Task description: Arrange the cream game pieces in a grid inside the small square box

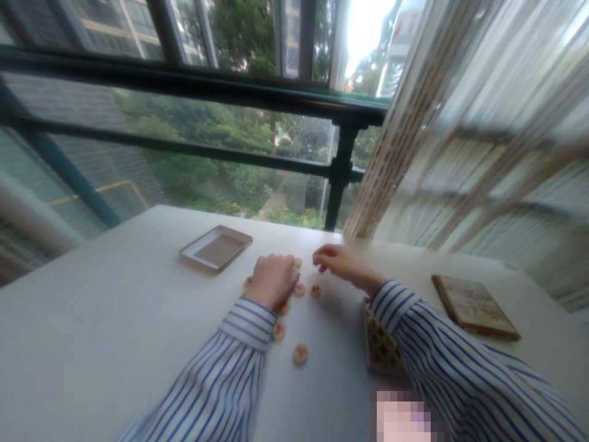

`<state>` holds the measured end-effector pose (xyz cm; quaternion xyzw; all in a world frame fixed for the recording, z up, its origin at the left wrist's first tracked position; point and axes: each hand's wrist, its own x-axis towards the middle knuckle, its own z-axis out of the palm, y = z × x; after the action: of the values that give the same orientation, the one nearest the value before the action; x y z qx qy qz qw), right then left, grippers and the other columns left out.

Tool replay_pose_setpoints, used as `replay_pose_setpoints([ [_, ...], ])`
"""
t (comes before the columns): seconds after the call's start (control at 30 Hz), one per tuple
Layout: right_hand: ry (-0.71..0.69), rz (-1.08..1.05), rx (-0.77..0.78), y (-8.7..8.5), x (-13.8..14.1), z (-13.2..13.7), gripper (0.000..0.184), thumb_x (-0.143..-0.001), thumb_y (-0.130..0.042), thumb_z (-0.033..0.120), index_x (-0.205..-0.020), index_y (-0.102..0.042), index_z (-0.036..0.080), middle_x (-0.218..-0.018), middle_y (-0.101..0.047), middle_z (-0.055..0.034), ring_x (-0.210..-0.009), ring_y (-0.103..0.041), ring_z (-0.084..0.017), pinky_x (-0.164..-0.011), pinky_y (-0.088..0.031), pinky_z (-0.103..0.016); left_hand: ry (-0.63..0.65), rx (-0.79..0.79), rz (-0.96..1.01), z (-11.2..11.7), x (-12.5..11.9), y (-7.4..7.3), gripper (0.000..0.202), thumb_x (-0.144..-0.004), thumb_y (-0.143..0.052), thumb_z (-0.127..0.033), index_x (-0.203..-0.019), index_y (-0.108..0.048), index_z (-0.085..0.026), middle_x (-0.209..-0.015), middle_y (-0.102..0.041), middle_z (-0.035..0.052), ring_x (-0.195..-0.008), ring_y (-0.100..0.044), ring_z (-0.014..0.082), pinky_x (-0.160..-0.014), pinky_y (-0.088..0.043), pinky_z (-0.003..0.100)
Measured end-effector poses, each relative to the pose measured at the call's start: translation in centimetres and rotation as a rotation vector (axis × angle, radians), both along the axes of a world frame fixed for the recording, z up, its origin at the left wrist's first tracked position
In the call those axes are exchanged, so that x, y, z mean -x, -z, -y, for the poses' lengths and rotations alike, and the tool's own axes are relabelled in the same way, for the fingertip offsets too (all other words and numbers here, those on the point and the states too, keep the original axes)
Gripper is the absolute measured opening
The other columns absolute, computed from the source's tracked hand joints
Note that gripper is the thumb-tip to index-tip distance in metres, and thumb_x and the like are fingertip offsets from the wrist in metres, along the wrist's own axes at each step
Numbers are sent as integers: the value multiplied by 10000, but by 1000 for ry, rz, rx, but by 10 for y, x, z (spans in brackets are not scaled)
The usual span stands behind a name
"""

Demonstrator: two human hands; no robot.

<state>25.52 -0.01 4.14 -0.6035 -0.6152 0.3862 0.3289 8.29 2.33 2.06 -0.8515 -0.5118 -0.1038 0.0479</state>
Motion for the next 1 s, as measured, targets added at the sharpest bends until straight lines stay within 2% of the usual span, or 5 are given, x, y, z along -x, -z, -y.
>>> replay_pose_setpoints([
  [0.17,-12,-7,-16,2,0,-1,154,-766,-518,215,-841,-622,130,-799,-641,-53,-639,-579,-97,-533,-396,-190,31,8,-15,0,1,0,277,-783,-423,-353,-829,-630,-176,-807,-662,116,-801,-599,252,-695,-376,346],
  [0.4,10,12,13,2,-2,0,171,-764,-534,237,-860,-629,133,-741,-636,-48,-621,-572,-104,-469,-354,-174,53,20,29,-4,4,0,262,-794,-425,-332,-899,-621,-196,-838,-664,88,-811,-588,227,-685,-375,322],
  [0.63,12,17,-11,4,-7,0,171,-769,-527,239,-849,-634,132,-730,-635,-48,-628,-575,-108,-467,-347,-175,146,38,193,-7,7,-14,304,-803,-440,-363,-1018,-594,-213,-905,-660,64,-842,-581,198,-731,-401,297],
  [1.0,18,15,-59,3,-8,0,156,-765,-522,226,-822,-629,127,-726,-633,-39,-623,-572,-103,-519,-386,-189,237,-2,401,-4,7,-28,314,-802,-450,-343,-1037,-594,-192,-966,-640,63,-888,-568,195,-790,-429,308],
])
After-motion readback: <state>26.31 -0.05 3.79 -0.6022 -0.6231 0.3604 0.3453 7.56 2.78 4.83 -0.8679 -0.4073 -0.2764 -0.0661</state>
